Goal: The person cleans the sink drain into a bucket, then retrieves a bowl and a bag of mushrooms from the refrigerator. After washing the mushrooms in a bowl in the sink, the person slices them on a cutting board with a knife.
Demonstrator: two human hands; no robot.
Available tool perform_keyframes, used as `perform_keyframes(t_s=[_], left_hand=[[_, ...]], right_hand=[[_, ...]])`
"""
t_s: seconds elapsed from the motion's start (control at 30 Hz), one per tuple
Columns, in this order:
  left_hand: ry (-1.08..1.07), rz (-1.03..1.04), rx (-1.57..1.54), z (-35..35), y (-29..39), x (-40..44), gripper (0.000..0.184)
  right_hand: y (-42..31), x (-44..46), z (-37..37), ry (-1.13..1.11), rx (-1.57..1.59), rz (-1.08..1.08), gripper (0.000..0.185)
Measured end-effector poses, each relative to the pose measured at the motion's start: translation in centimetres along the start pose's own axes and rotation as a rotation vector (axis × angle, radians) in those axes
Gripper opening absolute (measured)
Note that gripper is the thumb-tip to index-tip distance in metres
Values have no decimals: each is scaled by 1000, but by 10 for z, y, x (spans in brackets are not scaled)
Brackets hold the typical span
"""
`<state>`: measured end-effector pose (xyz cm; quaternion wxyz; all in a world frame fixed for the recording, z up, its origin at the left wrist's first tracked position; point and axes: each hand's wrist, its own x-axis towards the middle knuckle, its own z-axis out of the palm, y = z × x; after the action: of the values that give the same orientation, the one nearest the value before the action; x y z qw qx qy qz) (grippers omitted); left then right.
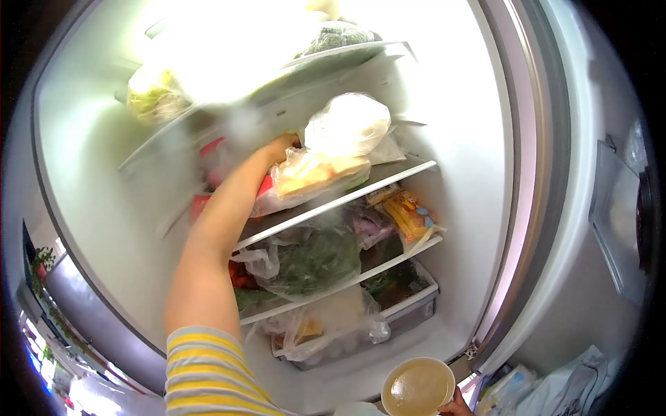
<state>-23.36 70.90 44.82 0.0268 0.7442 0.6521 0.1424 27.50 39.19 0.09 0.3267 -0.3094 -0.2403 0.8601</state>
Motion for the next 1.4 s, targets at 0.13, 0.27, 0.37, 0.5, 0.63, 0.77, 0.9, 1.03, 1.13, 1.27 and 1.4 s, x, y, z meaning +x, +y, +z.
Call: perform_keyframes(t_s=[0.13,0.27,0.37,0.5,0.63,0.77,0.9,1.03,1.13,1.27,1.4], left_hand=[[59,131,-175,16,2,-11,42],[133,215,-110,16,3,-13,37],[169,60,115,-4,20,-26,32],[220,95,-97,-4,1,-16,25],[299,-290,-403,-2,24,-25,27],[232,-405,-45,-9,22,-9,33],[182,-304,43,-22,20,11,33],[117,-197,44,-27,15,18,33],[70,-116,-7,-26,11,12,33],[48,-21,-44,-15,5,10,33],[101,105,-94,-14,-17,12,33]], right_hand=[[0,1,0,-6,37,-11,81],[-1,1,0,4,55,-28,80],[1,3,-4,-2,59,-25,80],[2,1,-4,13,71,-37,80],[5,4,-8,30,80,-38,80],[-2,0,2,40,67,-42,79],[-6,1,6,39,51,-45,78],[-3,-2,12,142,68,-91,75],[-13,2,16,109,112,-103,70],[-12,2,14,85,118,-103,72],[-5,0,6,161,53,-89,68]])
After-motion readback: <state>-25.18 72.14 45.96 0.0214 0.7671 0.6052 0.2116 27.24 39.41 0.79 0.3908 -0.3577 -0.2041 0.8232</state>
